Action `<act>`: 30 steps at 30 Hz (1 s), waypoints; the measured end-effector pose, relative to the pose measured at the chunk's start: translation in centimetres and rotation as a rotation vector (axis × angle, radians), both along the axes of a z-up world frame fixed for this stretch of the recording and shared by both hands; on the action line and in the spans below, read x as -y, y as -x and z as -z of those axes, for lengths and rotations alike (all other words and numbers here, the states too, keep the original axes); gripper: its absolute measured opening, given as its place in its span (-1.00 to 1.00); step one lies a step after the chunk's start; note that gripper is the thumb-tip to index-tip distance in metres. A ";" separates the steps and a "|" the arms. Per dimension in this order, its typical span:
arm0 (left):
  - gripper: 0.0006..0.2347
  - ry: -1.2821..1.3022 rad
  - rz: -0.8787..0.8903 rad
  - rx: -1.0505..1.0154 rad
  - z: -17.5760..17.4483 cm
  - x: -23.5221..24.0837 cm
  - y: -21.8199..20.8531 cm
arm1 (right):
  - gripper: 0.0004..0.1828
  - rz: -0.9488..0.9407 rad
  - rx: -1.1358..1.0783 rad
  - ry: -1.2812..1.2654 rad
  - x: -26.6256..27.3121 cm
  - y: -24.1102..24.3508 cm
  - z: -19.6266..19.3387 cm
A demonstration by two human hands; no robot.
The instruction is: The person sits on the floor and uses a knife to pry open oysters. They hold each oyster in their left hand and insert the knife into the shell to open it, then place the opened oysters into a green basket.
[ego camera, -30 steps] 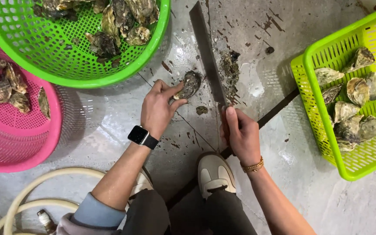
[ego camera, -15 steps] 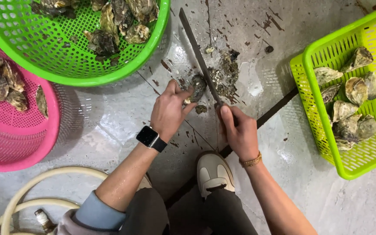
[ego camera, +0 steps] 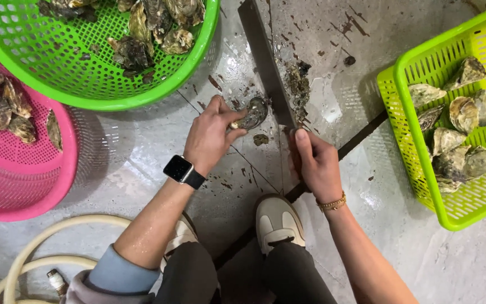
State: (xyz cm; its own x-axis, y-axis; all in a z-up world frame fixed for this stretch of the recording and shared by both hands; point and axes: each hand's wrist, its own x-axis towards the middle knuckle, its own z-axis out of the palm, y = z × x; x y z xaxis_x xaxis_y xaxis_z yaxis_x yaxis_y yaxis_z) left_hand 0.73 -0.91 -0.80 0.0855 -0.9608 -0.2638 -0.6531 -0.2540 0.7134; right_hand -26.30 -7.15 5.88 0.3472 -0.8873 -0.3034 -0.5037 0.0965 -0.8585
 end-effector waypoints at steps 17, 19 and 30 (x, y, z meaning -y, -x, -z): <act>-0.73 0.105 0.159 -0.139 2.5 2.2 -2.8 | -0.34 -0.061 0.003 0.019 -0.9 2.7 3.1; -0.74 0.125 0.182 -0.164 2.0 2.4 -3.3 | -0.35 -0.068 -0.003 0.031 -1.2 3.1 4.2; -0.50 0.074 -0.247 -0.490 -0.5 1.8 -1.1 | -0.42 -0.051 -0.034 0.038 -2.2 1.9 1.1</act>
State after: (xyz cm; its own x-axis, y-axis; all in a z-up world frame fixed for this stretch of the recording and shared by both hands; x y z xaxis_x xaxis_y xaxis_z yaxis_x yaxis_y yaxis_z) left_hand 1.88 -2.73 -0.33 0.1949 -0.9452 -0.2621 -0.1678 -0.2954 0.9405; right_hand -28.20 -4.98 4.74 0.3828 -0.8798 -0.2819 -0.5356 0.0373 -0.8436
